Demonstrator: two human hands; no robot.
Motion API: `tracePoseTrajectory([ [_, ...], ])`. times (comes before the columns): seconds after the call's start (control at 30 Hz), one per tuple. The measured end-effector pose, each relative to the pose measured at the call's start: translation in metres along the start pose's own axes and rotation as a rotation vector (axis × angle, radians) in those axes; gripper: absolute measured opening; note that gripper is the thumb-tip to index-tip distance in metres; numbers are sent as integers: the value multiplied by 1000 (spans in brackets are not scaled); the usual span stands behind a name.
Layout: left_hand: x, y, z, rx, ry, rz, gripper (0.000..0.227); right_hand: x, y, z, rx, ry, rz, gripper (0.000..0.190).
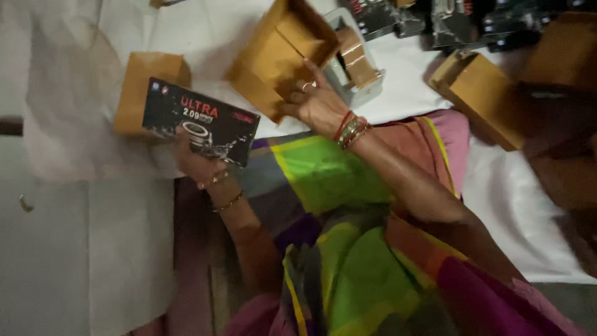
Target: The person opens a black product box, removes a smartwatch and an orange wristband from the white tray, and places them into a brown cardboard shipping box. They repeat this process with a second smartwatch and wristband, closing each box after packing.
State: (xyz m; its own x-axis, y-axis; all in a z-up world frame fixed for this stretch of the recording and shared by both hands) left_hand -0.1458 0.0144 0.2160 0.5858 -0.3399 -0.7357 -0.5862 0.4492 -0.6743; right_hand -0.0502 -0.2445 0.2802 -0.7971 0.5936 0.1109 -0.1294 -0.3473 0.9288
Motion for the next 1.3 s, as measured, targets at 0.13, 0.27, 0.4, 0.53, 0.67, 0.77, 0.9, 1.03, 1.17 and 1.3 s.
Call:
tracePoseTrajectory([
  [0.13, 20, 4, 17, 41, 134, -156, 32, 18, -42, 9, 47, 111, -180, 20],
  [0.27, 55, -1, 16, 92, 146, -62, 32, -2, -50, 2, 248, -181, 361, 15],
  [0.4, 93, -20, -2, 148, 182, -36, 37, -59, -36, -9, 49, -757, 1257, 25],
  [0.53, 121, -46, -12, 330, 95, 181, 51, -60, -29, 14, 62, -615, 1576, 29],
  [0.67, 159, -69, -13, 410, 262, 15, 70, -88, -25, 20, -57, -548, 1562, 26],
  [0.77, 158, -87, -3, 648, 147, 544, 85, -121, -18, 14, -293, -539, 1718, 21],
  [0.9, 131, -115, -34, 995, -31, 909, 86, -165, -5, -2, -577, -575, 1881, 20],
  [1.03, 109, -133, -68, 1346, -228, 1431, 76, -169, 24, -4, -695, -488, 1880, 25],
  [1.17, 81, -157, -84, 1281, -434, 1355, 53, -150, 44, 16, -791, -337, 1909, 30],
  [1.3, 98, -148, -81, 1233, -390, 1383, 40, -125, 11, 38, -533, -745, 1444, 31],
])
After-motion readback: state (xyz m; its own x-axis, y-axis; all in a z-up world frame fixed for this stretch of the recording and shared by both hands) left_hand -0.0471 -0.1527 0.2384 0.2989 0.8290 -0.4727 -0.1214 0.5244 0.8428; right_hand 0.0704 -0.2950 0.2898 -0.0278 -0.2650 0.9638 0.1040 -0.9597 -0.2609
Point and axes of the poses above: each hand's wrist, its own z-axis towards the middle knuckle, its own y-axis out of the back of the hand, x = y × z, the point moved 10 cm from there along z, towards the middle knuckle, and after that the axes turned 9 degrees about -y, right-handed, at the moved point
